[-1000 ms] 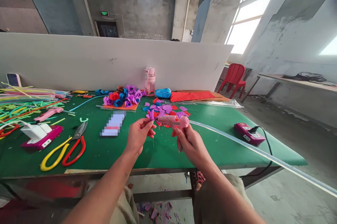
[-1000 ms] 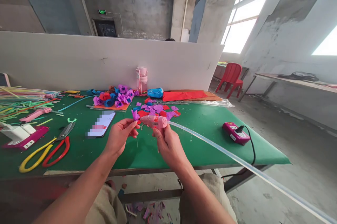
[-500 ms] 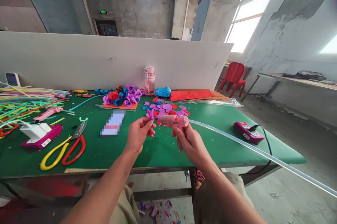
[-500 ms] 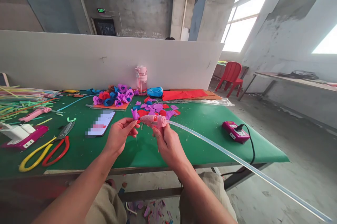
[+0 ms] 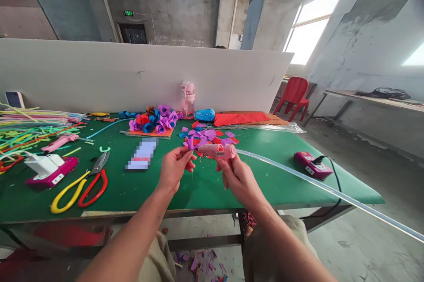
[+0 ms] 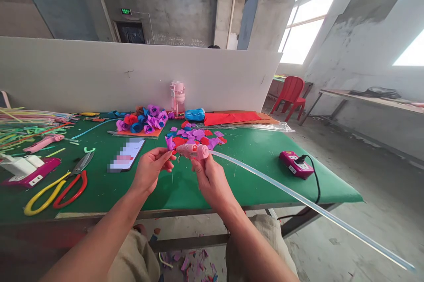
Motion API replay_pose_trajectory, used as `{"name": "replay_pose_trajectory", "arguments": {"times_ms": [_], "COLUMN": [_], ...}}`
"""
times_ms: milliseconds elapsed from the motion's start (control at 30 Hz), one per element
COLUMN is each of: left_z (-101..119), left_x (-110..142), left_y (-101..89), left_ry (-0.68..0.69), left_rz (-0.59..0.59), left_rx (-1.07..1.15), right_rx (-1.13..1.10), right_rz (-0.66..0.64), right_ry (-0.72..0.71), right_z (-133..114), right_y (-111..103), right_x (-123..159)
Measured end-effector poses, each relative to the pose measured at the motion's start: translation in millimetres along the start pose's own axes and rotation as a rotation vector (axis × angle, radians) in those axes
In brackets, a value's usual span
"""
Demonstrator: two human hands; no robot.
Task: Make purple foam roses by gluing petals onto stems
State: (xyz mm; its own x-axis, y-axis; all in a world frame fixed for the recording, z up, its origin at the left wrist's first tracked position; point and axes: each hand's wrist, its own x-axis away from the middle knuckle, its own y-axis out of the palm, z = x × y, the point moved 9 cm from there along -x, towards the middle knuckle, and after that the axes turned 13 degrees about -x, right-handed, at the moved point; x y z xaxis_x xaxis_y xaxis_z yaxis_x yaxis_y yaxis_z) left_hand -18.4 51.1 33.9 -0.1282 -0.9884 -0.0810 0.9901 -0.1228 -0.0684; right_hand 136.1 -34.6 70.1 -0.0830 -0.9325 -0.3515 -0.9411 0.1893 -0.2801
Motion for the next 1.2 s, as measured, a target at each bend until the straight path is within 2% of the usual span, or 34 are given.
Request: {"name": "replay_pose_trajectory", "arguments": {"times_ms": [400,633,833,1200], "left_z": [-1,-3,-5,-7], "left_x": [0,-1,0,0], "left_y": [-0.6,-1.1,5.6,5.4], "left_ry": [-0.004,-0.017,-0.055,-0.064], "left_rz": [0.002,0.001,-0.062,-0.062], "left_rx": [0.002,0.028,0.107,0.082], "right_rx": [0.015,-0.155,-0.175,-0.163], "right_rz": [0.022,0.093,0.052,0.043], "right_ry": [-0.007,0.019,0.054,0.022], "right_z": [1,9,17,10], "right_y": [-3,-8,-1,2], "right_x": [0,-1,-2,2]}}
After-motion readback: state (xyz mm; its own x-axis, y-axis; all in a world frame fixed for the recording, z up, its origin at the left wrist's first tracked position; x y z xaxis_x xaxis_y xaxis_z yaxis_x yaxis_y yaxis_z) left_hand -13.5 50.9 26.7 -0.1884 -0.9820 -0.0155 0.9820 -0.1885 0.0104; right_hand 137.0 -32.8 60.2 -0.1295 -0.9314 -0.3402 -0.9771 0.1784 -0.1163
